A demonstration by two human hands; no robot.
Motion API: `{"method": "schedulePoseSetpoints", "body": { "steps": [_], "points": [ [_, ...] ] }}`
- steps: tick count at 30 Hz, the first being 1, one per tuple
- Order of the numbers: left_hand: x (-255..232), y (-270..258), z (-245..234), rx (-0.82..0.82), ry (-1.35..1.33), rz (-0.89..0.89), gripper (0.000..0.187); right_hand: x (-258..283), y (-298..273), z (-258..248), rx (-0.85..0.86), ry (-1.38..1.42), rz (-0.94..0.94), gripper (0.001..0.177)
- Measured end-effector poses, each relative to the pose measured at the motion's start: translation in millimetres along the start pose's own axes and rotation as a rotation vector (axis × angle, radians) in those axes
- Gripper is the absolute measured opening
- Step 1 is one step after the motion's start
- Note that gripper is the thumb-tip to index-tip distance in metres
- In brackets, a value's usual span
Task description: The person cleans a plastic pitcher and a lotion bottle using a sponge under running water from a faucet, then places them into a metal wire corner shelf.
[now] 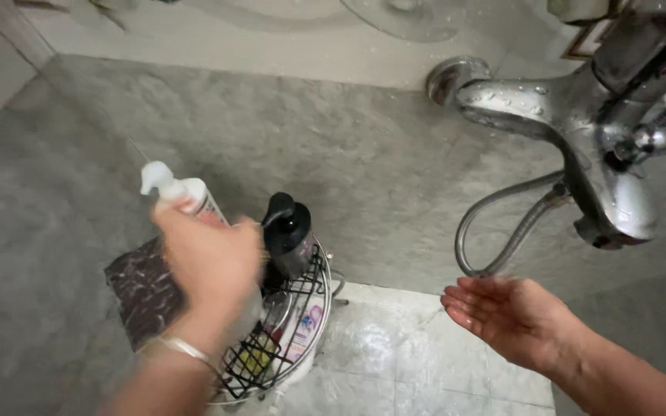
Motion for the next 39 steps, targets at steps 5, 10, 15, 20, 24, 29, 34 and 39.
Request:
{"method": "schedulePoseSetpoints", "body": {
  "steps": [5, 10, 15, 20, 24, 29, 34, 39],
  "points": [
    [7, 168, -31, 0.014, 0.496, 0.247, 0.065, 2, -12, 3, -0.023, -0.045, -0.037, 0.04],
    [37, 233, 3, 0.511, 0.74, -0.014, 0.056, -3, -22, 4, -0.064, -0.026, -0.06, 0.042],
    [48, 242, 13, 0.475, 0.934, 0.169, 0.046, -11, -19, 8, -0.05, 0.04, -0.075, 0.043],
    [43, 249, 3, 0.356, 0.881, 0.459, 0.047, -13, -20, 16, -0.061, 0.035, -0.078, 0.043],
    [-3, 239, -33, 0.3, 0.826, 0.608, 0.049, -14, -23, 21, -0.05, 0.075, -0.073, 0.041],
    [-95, 190, -109, 0.276, 0.61, 0.69, 0.04, -6, -25, 17, -0.122, 0.219, -0.06, 0.041],
    [-207, 119, -175, 0.305, 0.664, 0.757, 0.033, 6, -30, 17, -0.11, 0.225, -0.042, 0.042],
    [-266, 33, -178, 0.424, 0.752, 0.671, 0.034, 8, -23, 9, 0.13, -0.108, -0.083, 0.049]
  ]
}}
Point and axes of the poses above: each hand's wrist, its own y-axis towards the middle knuckle, its own z-axis out of the palm, x = y × z, the point moved 3 cm from there along y, towards the middle knuckle, and after that the axes turned 7 degrees about -z, right-handed, at the moved point
